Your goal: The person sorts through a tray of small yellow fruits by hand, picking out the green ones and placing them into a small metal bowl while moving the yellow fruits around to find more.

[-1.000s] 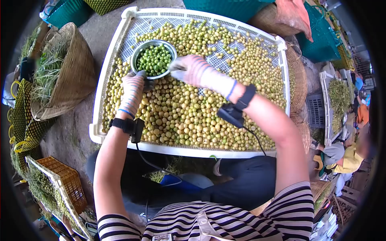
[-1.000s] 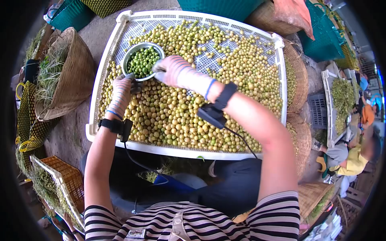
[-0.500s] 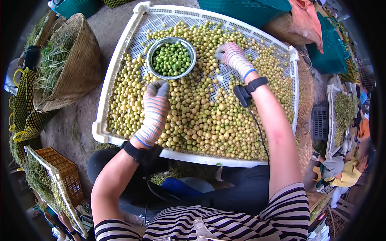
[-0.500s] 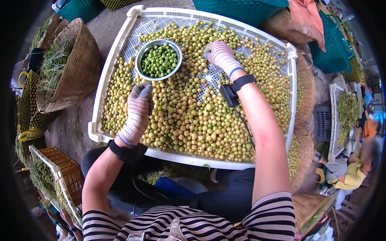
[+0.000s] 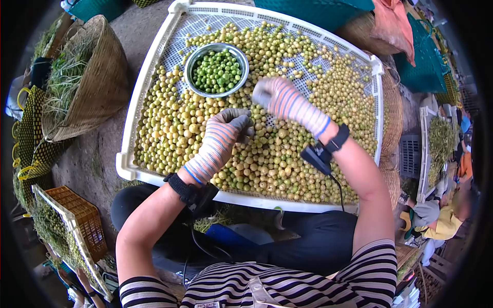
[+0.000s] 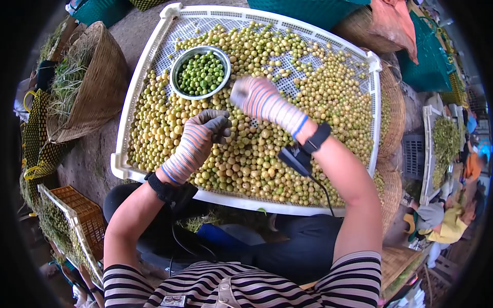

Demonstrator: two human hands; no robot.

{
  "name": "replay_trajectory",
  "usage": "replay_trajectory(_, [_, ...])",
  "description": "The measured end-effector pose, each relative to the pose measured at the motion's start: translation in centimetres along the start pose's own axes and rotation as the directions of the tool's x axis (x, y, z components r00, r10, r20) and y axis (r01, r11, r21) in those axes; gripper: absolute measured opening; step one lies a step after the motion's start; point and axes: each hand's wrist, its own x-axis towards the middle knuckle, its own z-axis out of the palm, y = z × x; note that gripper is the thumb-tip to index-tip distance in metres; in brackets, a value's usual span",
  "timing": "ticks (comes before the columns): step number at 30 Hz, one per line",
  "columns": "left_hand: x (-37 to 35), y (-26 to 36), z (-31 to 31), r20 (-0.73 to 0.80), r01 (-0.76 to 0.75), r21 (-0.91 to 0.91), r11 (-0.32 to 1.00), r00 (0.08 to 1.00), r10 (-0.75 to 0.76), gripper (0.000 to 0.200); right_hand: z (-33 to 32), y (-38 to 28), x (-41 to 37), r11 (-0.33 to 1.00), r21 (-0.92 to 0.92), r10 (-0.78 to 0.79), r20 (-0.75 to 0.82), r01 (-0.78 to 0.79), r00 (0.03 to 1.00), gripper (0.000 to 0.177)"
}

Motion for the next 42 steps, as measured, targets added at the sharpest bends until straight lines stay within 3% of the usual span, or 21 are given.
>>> replay_trajectory(2, [-0.4,0.6,0.4,-0.020,0.033,-0.010,0.999,0.999,-0.033,0.015,-0.5,3.2,2.8,0.958,-0.249,-0.220,-0.315,0.143,0.923,0.012])
replay_trajectory(4, [-0.6,0.8,0.4,0.058,0.118,-0.072,0.990,0.992,-0.113,0.014,-1.2,5.1,4.7,0.951,-0.276,-0.236,-0.369,0.136,0.899,0.013])
replay_trajectory(6, [-0.5,0.4,0.2,0.103,0.125,-0.100,0.987,0.988,-0.114,0.014,-2.4,6.6,5.5,0.940,-0.330,-0.087,0.002,0.082,0.996,0.017])
replay_trajectory(8, [-0.6,0.4,-0.1,0.189,0.212,-0.187,0.959,0.966,-0.176,0.017,-3.1,7.7,5.3,0.928,-0.370,-0.049,-0.029,0.035,0.998,0.019])
replay_trajectory(12, [-1.0,0.4,-0.3,0.186,0.235,-0.158,0.959,0.961,-0.205,0.021,-3.5,10.2,5.2,0.988,-0.127,0.075,-0.091,-0.086,0.993,0.023])
replay_trajectory(14, [-1.2,0.5,-0.2,0.184,0.231,-0.135,0.963,0.961,-0.205,0.022,-3.5,7.9,5.1,0.950,-0.294,0.050,-0.195,-0.107,0.980,0.024])
replay_trajectory(18, [-1.2,0.5,0.1,0.173,0.217,-0.093,0.972,0.965,-0.199,0.022,-1.6,5.5,6.1,0.798,-0.601,-0.026,-0.091,-0.034,0.996,0.018])
replay_trajectory(22, [-0.9,0.0,-0.2,0.174,0.223,-0.113,0.968,0.964,-0.202,0.022,-1.4,4.2,7.2,0.729,-0.672,0.167,-0.005,-0.127,0.986,0.021])
replay_trajectory(23, [-0.7,0.0,-0.4,0.212,0.229,-0.140,0.963,0.957,-0.197,0.023,-2.1,3.6,6.7,0.797,-0.574,0.241,0.014,-0.189,0.970,0.021])
replay_trajectory(24, [-0.4,-0.1,-0.5,0.218,0.229,-0.138,0.964,0.956,-0.196,0.023,-2.5,3.7,6.2,0.880,-0.436,0.205,-0.013,-0.190,0.979,0.022])
replay_trajectory(25, [-0.3,-0.1,-0.5,0.204,0.242,-0.199,0.950,0.958,-0.201,0.025,-3.1,3.8,5.5,0.957,-0.204,0.219,0.057,-0.204,0.974,0.024])
replay_trajectory(26, [-0.2,-0.2,-0.6,0.187,0.252,-0.263,0.931,0.960,-0.206,0.026,-3.5,3.7,5.0,0.975,0.038,0.213,0.133,-0.219,0.968,0.025])
replay_trajectory(28, [0.1,-0.3,-0.4,0.140,0.258,-0.309,0.915,0.964,-0.225,0.029,-3.3,1.9,2.4,0.945,0.254,0.138,0.257,-0.205,0.957,0.029])
replay_trajectory(29, [0.1,-0.1,-0.2,0.142,0.279,-0.365,0.888,0.959,-0.243,0.029,-2.6,0.6,1.0,0.951,0.307,-0.044,0.201,-0.021,0.979,0.030])
replay_trajectory(30, [0.2,-0.1,0.0,0.148,0.301,-0.419,0.857,0.954,-0.262,0.029,-1.6,-0.3,0.1,0.981,0.186,-0.101,0.200,0.063,0.975,0.028])
replay_trajectory(32, [0.4,-0.4,0.1,0.158,0.302,-0.416,0.858,0.953,-0.259,0.027,0.1,-1.3,-1.6,0.981,0.194,-0.068,0.329,0.003,0.942,0.026])
replay_trajectory(35, [0.3,-0.9,-0.2,0.230,0.327,-0.398,0.857,0.940,-0.252,0.017,-0.9,-0.8,-0.9,0.984,0.164,-0.120,0.289,0.074,0.950,0.021])
replay_trajectory(36, [0.0,-0.9,-0.3,0.226,0.326,-0.399,0.857,0.941,-0.253,0.017,-1.4,0.3,-0.4,0.989,0.105,-0.117,0.176,0.099,0.977,0.019])
replay_trajectory(38, [-0.4,-0.4,0.0,0.272,0.290,-0.321,0.902,0.940,-0.206,0.018,-2.7,2.3,1.5,0.962,-0.164,0.216,-0.021,-0.216,0.976,0.016])
replay_trajectory(40, [-0.6,-0.2,0.1,0.267,0.275,-0.291,0.916,0.943,-0.199,0.019,-3.5,4.7,2.8,0.891,-0.452,-0.069,-0.225,-0.042,0.972,0.013])
replay_trajectory(42, [-0.5,-0.4,0.1,0.281,0.269,-0.243,0.932,0.939,-0.198,0.018,-3.1,5.5,3.5,0.896,-0.440,-0.045,-0.219,-0.058,0.975,0.013])
